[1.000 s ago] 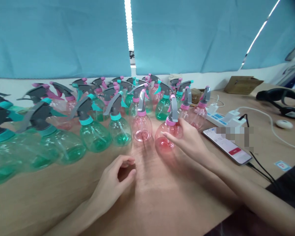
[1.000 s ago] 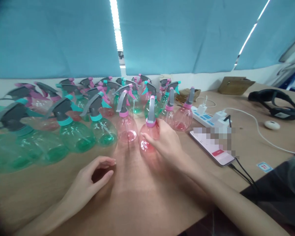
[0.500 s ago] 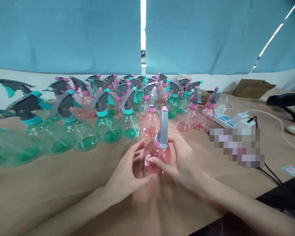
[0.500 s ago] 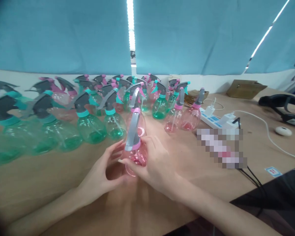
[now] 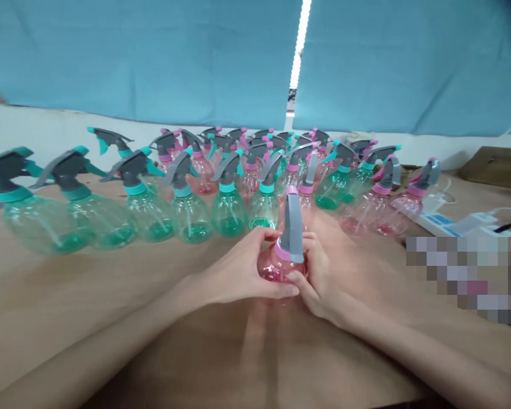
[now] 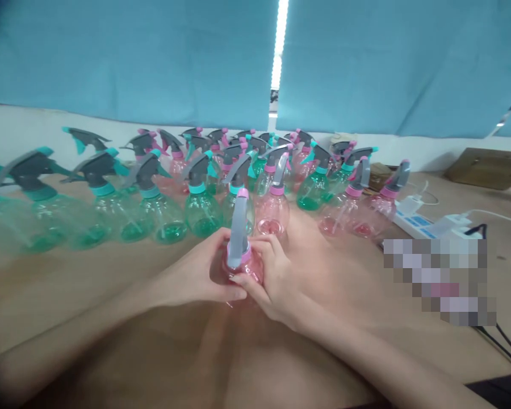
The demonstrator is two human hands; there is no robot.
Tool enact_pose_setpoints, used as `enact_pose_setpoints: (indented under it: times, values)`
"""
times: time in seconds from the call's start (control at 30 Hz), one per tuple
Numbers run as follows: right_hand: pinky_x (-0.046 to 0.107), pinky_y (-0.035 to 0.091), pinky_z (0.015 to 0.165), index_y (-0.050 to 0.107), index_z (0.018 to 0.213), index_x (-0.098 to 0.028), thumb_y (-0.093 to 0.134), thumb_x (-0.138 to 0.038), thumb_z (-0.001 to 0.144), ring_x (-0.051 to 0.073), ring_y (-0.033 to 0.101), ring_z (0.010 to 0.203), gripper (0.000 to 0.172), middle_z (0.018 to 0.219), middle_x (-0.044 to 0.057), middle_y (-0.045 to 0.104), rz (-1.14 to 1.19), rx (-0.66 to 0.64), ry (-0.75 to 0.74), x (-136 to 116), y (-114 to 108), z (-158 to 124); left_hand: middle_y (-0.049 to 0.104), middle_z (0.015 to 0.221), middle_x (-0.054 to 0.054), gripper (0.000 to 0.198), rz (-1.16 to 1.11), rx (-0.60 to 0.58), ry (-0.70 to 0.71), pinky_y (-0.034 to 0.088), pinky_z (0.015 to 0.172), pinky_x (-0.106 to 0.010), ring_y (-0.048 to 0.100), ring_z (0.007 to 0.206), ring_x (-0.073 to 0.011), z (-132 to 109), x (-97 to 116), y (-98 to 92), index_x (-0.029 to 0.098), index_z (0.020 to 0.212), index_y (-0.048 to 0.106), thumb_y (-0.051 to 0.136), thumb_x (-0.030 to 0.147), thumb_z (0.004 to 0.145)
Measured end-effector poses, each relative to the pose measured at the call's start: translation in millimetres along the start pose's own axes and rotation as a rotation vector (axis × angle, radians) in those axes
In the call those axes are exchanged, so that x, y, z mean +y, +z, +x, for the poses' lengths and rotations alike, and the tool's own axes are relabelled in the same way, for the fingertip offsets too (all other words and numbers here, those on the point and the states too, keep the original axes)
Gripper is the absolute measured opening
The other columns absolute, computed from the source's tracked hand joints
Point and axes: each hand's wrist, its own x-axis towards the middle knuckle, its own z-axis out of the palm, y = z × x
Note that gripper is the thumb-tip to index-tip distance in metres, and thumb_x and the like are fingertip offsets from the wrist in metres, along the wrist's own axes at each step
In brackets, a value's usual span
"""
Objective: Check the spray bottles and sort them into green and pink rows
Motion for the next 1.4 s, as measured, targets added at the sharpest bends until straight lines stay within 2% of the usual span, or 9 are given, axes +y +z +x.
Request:
enact_pose_setpoints:
  times: [0.2,0.37,0.43,0.57,0.63,0.8,0.97,1.1,1.4]
  values:
    - [0.052,0.05,0.092,0.036,0.135,-0.025,0.034,-0.052,0.1,0.03,0.054,0.114,0.044,0.122,0.012,0.052,0.066,-0.041,0.03,7.8,5.8,-14.5,0.06,0.127,-0.011,0.066,0.006,0.037,-0.01,0.05,0.093,-0.058,0.058,0.117,-0.0376,1.4,-9.1,2.7,0.025,0.122,0.053,0.081,0.051,0.068]
    - [0.048,0.053,0.088,0.036,0.135,-0.023,0.039,-0.061,0.096,0.03,0.059,0.109,0.054,0.122,0.013,0.052,0.106,-0.111,0.091,6.8,5.0,-20.1,0.05,0.143,-0.013,0.074,-0.039,0.069,0.028,0.037,0.108,-0.058,0.048,0.131,-0.0343,1.8,-7.5,1.1,0.025,0.133,0.039,0.077,0.05,0.075]
    - [0.049,0.053,0.087,0.034,0.136,-0.023,0.052,-0.062,0.091,0.031,0.06,0.109,0.062,0.125,0.014,0.053,0.113,-0.159,0.095,3.7,5.7,-20.8,0.049,0.143,-0.013,0.078,-0.059,0.109,0.029,0.044,0.103,-0.054,0.055,0.122,-0.0317,1.8,-1.3,-1.2,0.026,0.138,0.034,0.076,0.047,0.075]
    - [0.046,0.057,0.082,0.032,0.138,-0.024,0.07,-0.059,0.079,0.031,0.064,0.105,0.079,0.127,0.015,0.056,0.156,-0.259,0.164,-7.8,9.7,-22.4,0.047,0.146,-0.011,0.075,-0.112,0.161,0.055,0.056,0.066,-0.033,0.066,0.075,-0.0158,-0.7,15.1,-4.3,0.03,0.139,0.031,0.073,0.034,0.077]
    - [0.045,0.058,0.077,0.034,0.137,-0.024,0.074,-0.058,0.076,0.03,0.067,0.097,0.08,0.117,0.013,0.062,0.186,-0.308,0.199,-14.0,11.6,-22.9,0.05,0.144,-0.008,0.061,-0.086,0.191,0.078,0.056,0.067,-0.031,0.067,0.081,-0.0177,-4.1,21.4,-4.8,0.029,0.132,0.04,0.072,0.033,0.08]
    - [0.046,0.059,0.078,0.039,0.135,-0.023,0.075,-0.061,0.074,0.03,0.068,0.096,0.081,0.112,0.012,0.066,0.226,-0.378,0.199,-20.1,12.5,-22.3,0.065,0.12,-0.003,0.036,-0.011,0.264,0.089,0.054,0.08,-0.034,0.061,0.113,-0.0275,-18.9,28.6,-5.7,0.026,0.123,0.052,0.06,0.025,0.087]
    - [0.053,0.05,0.096,0.039,0.137,-0.021,0.068,-0.063,0.08,0.033,0.059,0.119,0.076,0.133,0.016,0.057,0.253,-0.482,0.183,-11.7,8.6,-22.4,0.067,0.104,-0.001,0.041,-0.026,0.373,0.06,0.054,0.076,-0.034,0.064,0.08,-0.0187,-30.5,28.1,-3.9,0.023,0.124,0.054,0.054,0.02,0.083]
    - [0.055,0.045,0.103,0.039,0.139,-0.02,0.058,-0.064,0.087,0.033,0.054,0.125,0.07,0.137,0.017,0.055,0.21,-0.557,0.166,-2.1,1.8,-22.5,0.064,0.093,-0.001,0.034,-0.032,0.437,0.071,0.053,0.085,-0.038,0.063,0.083,-0.0197,-31.0,22.7,1.6,0.023,0.114,0.058,0.056,0.019,0.08]
    - [0.055,0.044,0.103,0.043,0.139,-0.021,0.047,-0.062,0.093,0.032,0.052,0.126,0.062,0.138,0.016,0.053,0.18,-0.624,0.209,6.3,-5.4,-15.8,0.067,0.115,-0.004,0.037,-0.106,0.419,0.12,0.054,0.093,-0.035,0.064,0.107,-0.0225,-27.0,24.9,1.5,0.021,0.116,0.058,0.058,0.017,0.08]
